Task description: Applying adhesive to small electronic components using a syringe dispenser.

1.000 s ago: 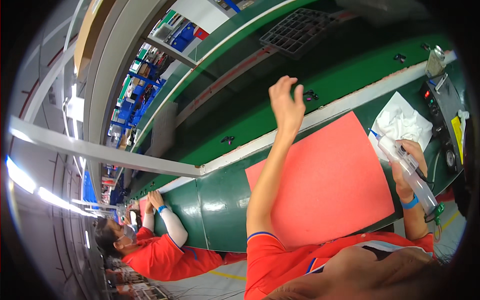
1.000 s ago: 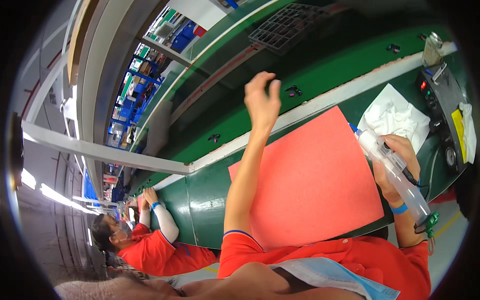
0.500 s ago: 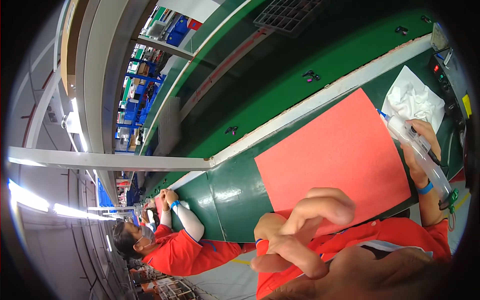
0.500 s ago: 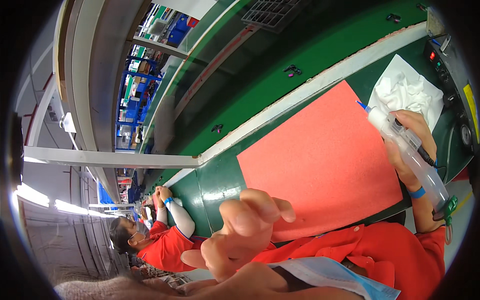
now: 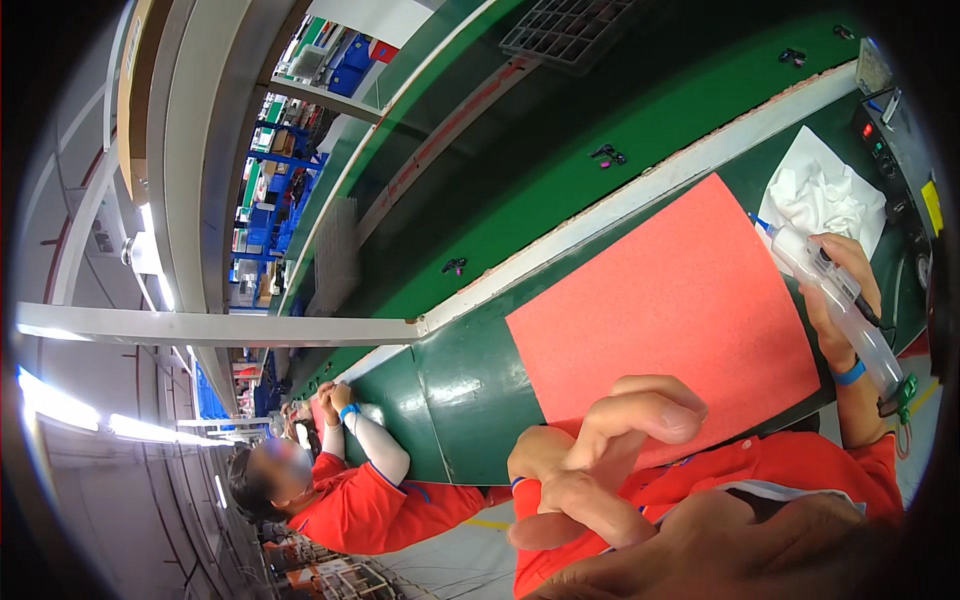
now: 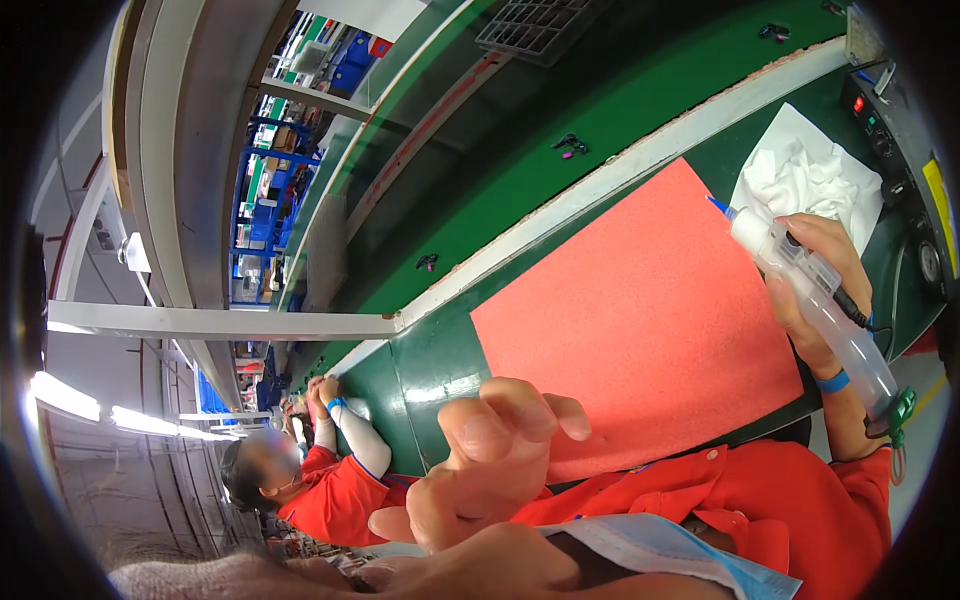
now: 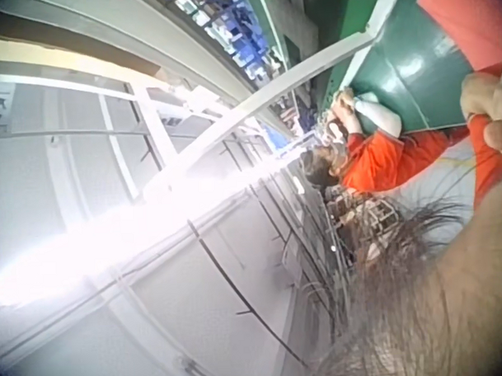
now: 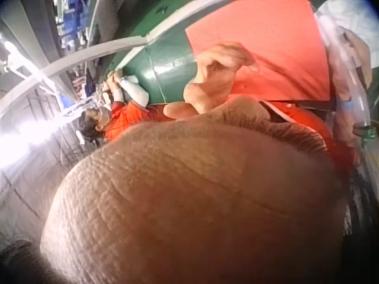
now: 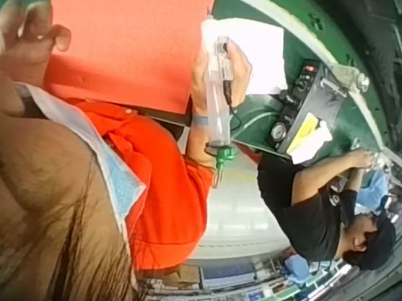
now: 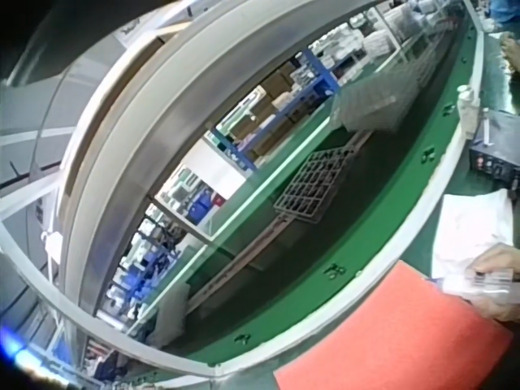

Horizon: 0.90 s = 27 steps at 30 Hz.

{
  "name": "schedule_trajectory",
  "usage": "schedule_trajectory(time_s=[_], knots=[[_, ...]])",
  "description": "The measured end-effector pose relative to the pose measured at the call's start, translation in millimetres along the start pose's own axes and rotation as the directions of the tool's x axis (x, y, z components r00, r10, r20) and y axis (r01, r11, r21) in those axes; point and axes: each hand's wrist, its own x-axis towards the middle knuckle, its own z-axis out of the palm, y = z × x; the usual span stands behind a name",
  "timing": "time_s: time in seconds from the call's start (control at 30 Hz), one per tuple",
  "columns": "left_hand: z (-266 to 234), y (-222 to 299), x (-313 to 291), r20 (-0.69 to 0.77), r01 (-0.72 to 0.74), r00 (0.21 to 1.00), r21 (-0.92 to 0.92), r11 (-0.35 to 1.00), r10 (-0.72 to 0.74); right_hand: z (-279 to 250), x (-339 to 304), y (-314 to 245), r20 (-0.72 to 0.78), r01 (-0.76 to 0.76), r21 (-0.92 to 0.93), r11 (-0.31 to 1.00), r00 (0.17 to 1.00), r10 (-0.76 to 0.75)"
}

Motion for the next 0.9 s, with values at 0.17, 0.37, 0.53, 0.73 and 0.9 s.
schedule_trajectory(time_s=[0.17,0.37,0.53,0.73,0.9], knots=[[-6.6,0.4,-0.7,0.064,0.046,0.997,-0.071,0.996,-0.041,-1.0,1.2,-2.8,-0.010,0.010,0.004,1.000,1.000,-0.010],[-27.3,-14.7,-9.0,0.033,0.137,0.991,-0.295,0.946,-0.133,1.0,1.6,1.0,-0.004,0.036,-0.049,0.998,0.999,-0.036],[-68.5,-49.5,-33.1,-0.413,0.238,0.679,-0.659,0.714,-0.607,-4.3,1.6,-3.9,0.060,0.045,-0.073,0.996,0.997,-0.041],[-92.1,-101.9,-54.6,-0.420,0.193,0.625,-0.734,0.651,-0.658,-1.7,-1.5,7.9,0.069,0.010,-0.097,0.995,0.998,-0.003],[-95.9,-113.0,-57.4,-0.389,0.209,0.633,-0.746,0.632,-0.669,-3.6,-2.8,6.4,0.075,-0.005,-0.097,0.995,0.997,0.013]])
